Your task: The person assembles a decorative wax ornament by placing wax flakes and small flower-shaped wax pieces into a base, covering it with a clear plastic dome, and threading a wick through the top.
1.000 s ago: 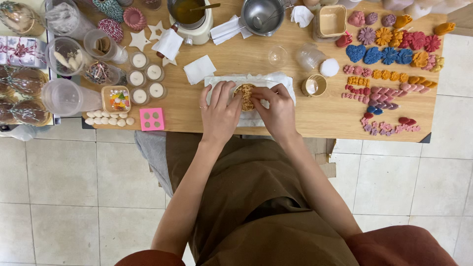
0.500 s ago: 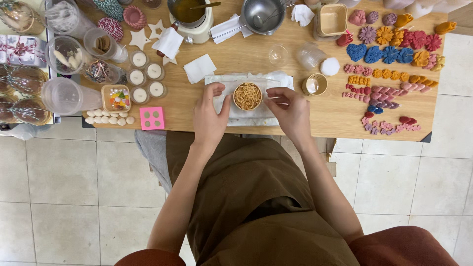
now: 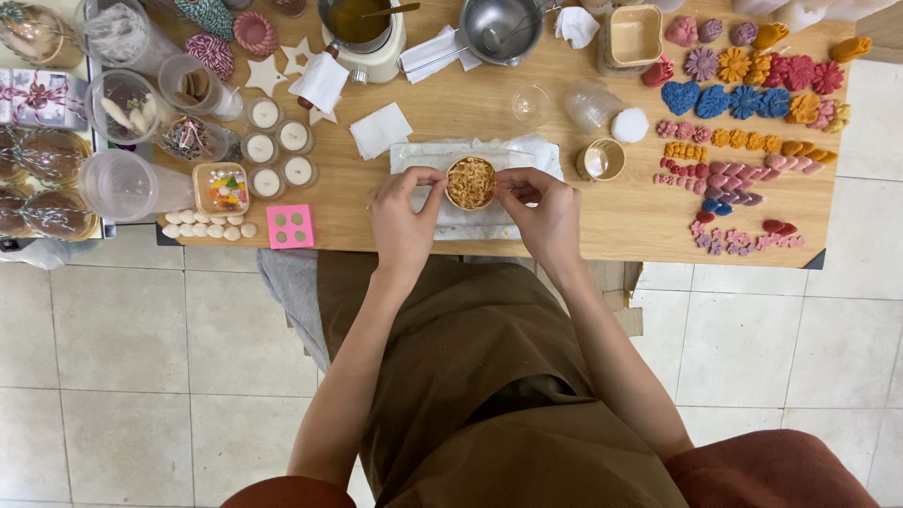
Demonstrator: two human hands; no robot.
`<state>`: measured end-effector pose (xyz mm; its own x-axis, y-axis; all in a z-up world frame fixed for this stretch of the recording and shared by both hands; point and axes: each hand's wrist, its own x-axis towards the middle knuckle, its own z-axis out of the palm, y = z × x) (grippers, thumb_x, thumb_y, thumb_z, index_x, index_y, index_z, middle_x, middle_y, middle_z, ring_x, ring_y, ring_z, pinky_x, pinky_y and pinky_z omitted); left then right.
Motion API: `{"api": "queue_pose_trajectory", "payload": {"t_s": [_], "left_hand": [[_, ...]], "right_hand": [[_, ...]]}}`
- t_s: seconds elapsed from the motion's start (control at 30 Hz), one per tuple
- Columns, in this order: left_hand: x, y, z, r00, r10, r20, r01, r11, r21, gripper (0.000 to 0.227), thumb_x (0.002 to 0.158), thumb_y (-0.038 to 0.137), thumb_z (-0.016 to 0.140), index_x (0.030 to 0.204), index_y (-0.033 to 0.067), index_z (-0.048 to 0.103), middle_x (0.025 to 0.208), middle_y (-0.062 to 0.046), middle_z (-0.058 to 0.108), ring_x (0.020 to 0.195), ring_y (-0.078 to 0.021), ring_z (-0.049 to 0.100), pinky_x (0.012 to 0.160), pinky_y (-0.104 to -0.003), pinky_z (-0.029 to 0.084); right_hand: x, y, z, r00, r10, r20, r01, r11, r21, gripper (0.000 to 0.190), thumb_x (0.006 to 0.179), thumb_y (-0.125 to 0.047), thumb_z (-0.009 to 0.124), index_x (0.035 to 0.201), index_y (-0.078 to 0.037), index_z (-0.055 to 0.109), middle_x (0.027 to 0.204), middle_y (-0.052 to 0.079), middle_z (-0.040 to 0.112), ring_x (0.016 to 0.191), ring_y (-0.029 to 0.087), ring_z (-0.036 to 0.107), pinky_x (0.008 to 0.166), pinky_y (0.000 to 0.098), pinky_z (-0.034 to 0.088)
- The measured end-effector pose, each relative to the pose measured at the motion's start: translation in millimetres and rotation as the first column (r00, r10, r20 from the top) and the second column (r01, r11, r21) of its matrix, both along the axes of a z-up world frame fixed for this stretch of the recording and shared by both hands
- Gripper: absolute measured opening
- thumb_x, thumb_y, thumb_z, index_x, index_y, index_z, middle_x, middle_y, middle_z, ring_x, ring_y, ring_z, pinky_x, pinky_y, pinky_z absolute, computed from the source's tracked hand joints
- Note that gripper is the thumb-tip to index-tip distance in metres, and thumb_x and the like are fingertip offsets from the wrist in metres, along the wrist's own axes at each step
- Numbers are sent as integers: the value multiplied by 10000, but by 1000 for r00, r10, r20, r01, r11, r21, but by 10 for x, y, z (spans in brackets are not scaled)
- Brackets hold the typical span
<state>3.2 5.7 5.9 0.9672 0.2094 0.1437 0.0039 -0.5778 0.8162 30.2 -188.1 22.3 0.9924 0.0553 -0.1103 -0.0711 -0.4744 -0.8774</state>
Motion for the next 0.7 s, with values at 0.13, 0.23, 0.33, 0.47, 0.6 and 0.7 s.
{"api": "queue_pose_trajectory", "payload": {"t_s": [0.13, 0.23, 0.33, 0.47, 0.6, 0.7], "left_hand": [[-4, -73, -37, 995, -10, 97, -7, 985, 174, 41, 921, 162, 786, 951, 149, 762, 926, 38, 755, 975, -176, 661, 976, -394, 372], [20, -127, -110, 981, -77, 180, 16, 947, 321, 49, 934, 168, 786, 977, 162, 762, 974, 62, 737, 1058, -145, 631, 1010, -384, 332], [6, -156, -164, 964, -145, 222, 21, 878, 479, 68, 928, 169, 796, 990, 158, 770, 1075, 56, 683, 1150, -158, 590, 1039, -397, 300], [-35, -166, -156, 973, -146, 178, 20, 824, 566, 58, 900, 173, 794, 954, 159, 780, 1267, -20, 577, 1257, -224, 495, 1060, -454, 251], [-39, -182, -79, 980, -160, 119, 61, 811, 582, 53, 918, 152, 764, 962, 155, 794, 1297, -32, 533, 1300, -221, 458, 1118, -482, 238], [-61, -124, 2, 981, -177, 81, 118, 872, 475, 105, 902, 160, 743, 994, 146, 792, 1256, -47, 532, 1267, -257, 461, 1085, -505, 231]], "right_hand": [[-9, 56, 17, 994, 56, 94, -47, 995, -88, 199, 874, -51, 772, 1069, -18, 784, 928, 82, 789, 726, 130, 708, 685, 288, 578], [-19, 101, 2, 963, 130, 237, -80, 974, -212, 185, 863, -52, 784, 1047, -38, 796, 933, 88, 780, 714, 185, 691, 691, 329, 562], [-2, 132, -33, 926, 192, 325, -84, 944, -318, 155, 861, -70, 797, 1016, -64, 808, 930, 73, 777, 774, 234, 676, 743, 369, 549], [11, 182, -80, 893, 261, 367, -66, 882, -467, 130, 798, -90, 817, 928, -91, 813, 901, 58, 767, 846, 257, 647, 767, 398, 504], [27, 247, -96, 870, 302, 389, -38, 828, -559, 122, 753, -115, 837, 873, -116, 816, 845, 45, 749, 856, 254, 623, 769, 407, 466], [53, 244, -59, 881, 317, 351, -69, 820, -568, 128, 740, -95, 822, 867, -108, 821, 827, 56, 750, 838, 275, 643, 766, 425, 494]]}}
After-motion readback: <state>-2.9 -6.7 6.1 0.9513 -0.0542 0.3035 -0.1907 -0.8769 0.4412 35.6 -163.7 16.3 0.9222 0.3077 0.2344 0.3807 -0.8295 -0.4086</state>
